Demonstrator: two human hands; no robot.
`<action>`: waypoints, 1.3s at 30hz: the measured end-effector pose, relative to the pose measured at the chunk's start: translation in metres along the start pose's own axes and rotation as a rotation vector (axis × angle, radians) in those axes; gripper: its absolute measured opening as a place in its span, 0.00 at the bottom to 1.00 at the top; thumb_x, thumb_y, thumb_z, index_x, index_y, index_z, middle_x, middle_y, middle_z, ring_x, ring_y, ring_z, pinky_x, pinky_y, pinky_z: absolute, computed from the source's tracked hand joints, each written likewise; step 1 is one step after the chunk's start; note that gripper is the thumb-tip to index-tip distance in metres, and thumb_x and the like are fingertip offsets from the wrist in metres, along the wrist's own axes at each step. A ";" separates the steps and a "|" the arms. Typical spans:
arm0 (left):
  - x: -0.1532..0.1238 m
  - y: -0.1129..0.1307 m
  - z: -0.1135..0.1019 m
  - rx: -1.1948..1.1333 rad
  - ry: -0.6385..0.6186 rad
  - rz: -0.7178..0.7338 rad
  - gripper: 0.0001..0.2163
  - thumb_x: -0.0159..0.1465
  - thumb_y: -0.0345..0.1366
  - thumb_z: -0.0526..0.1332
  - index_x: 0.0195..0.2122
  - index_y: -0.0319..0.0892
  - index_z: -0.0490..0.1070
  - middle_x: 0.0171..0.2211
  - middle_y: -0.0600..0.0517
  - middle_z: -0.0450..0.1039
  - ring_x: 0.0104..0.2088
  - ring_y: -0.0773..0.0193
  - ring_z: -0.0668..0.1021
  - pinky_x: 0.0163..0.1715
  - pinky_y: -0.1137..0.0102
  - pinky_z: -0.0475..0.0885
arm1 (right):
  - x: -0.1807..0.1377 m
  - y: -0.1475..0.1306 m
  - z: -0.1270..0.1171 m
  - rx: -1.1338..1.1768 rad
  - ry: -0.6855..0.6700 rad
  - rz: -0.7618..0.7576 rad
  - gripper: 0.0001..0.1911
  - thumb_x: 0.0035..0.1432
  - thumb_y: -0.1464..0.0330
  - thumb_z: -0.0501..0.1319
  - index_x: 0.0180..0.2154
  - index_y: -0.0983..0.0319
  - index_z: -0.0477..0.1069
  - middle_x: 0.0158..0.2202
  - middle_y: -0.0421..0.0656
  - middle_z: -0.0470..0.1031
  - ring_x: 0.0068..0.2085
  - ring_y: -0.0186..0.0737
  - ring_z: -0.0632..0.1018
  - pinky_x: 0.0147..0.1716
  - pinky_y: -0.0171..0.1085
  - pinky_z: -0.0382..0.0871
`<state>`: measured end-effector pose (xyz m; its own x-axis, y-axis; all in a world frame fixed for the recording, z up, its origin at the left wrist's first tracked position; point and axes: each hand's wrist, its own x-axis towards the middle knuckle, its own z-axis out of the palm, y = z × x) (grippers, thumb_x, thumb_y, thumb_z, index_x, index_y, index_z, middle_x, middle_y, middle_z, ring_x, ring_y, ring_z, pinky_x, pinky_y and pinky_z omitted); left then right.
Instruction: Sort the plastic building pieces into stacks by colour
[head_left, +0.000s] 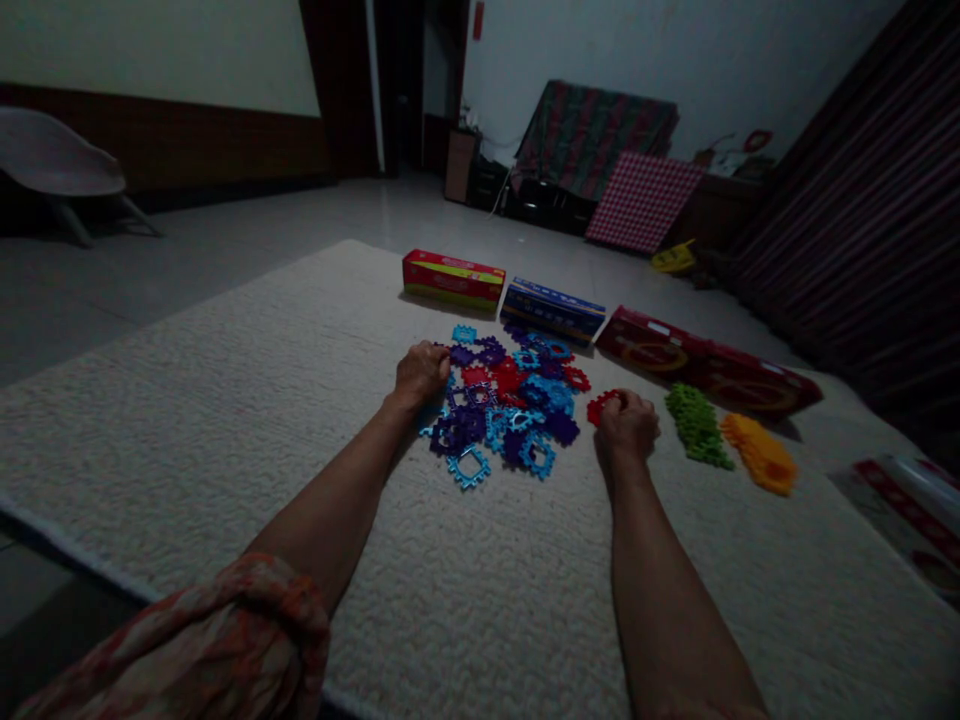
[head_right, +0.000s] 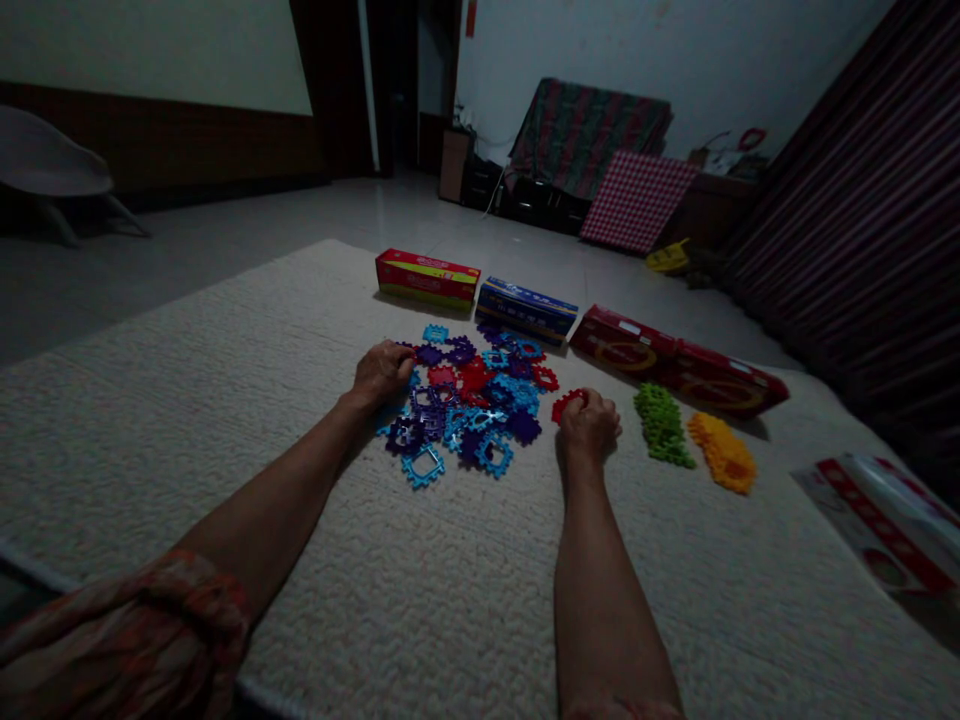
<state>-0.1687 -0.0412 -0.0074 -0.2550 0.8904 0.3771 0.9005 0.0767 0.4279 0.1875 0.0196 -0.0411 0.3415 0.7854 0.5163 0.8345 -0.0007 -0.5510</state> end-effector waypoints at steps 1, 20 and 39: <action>0.000 0.000 0.001 0.015 0.016 0.019 0.13 0.66 0.32 0.58 0.46 0.43 0.81 0.47 0.43 0.79 0.50 0.52 0.78 0.52 0.61 0.73 | 0.000 0.001 0.000 -0.028 0.009 0.014 0.20 0.54 0.67 0.55 0.46 0.62 0.76 0.45 0.57 0.75 0.47 0.57 0.75 0.50 0.59 0.67; -0.006 0.019 0.012 -0.099 -0.328 0.565 0.13 0.59 0.28 0.61 0.41 0.47 0.82 0.41 0.50 0.82 0.46 0.56 0.80 0.53 0.60 0.73 | -0.059 -0.102 -0.004 0.186 -0.550 -0.808 0.09 0.61 0.67 0.60 0.42 0.58 0.76 0.43 0.47 0.80 0.51 0.50 0.73 0.55 0.51 0.56; 0.002 0.014 0.031 -0.044 -0.217 0.406 0.11 0.64 0.37 0.61 0.46 0.45 0.78 0.48 0.46 0.78 0.48 0.55 0.79 0.52 0.60 0.71 | -0.038 -0.105 -0.015 0.821 -0.433 -0.213 0.14 0.54 0.58 0.64 0.39 0.59 0.77 0.40 0.45 0.83 0.44 0.46 0.81 0.50 0.47 0.74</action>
<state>-0.1462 -0.0245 -0.0259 0.1990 0.9180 0.3431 0.8955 -0.3126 0.3169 0.0927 -0.0195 0.0066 -0.1099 0.8799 0.4623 0.2400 0.4749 -0.8467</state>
